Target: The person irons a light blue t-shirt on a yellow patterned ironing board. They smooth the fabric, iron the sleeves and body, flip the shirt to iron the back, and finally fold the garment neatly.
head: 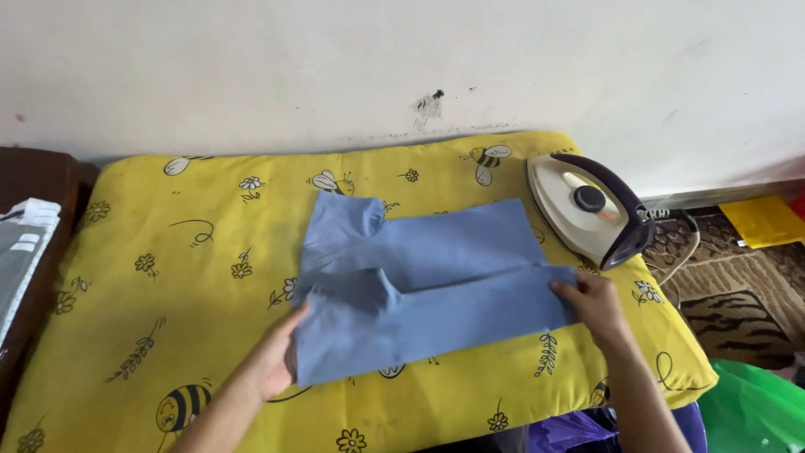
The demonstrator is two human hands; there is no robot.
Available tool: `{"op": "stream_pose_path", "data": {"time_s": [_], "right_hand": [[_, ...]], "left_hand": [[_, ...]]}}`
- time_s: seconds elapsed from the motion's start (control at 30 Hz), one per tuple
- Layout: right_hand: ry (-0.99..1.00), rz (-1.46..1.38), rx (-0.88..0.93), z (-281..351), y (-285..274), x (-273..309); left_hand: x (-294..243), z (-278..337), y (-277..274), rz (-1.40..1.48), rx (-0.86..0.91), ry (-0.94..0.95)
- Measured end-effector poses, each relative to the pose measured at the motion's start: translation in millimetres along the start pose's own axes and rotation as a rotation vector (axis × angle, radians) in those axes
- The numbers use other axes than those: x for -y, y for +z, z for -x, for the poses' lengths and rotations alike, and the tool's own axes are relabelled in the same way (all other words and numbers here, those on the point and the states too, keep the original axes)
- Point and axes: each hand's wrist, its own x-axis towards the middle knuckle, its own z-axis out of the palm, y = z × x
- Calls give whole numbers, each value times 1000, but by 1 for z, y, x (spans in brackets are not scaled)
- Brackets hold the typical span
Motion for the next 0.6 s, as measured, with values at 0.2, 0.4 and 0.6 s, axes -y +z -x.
{"op": "stream_pose_path", "data": {"time_s": [0.2, 0.4, 0.6], "right_hand": [[227, 690, -63, 19, 27, 32], [74, 988, -239, 57, 32, 41], [46, 989, -288, 67, 33, 28]], "left_hand": [[-11, 60, 8, -534, 5, 132], [27, 54, -15, -739, -195, 384], [65, 37, -31, -1199, -374, 725]]}}
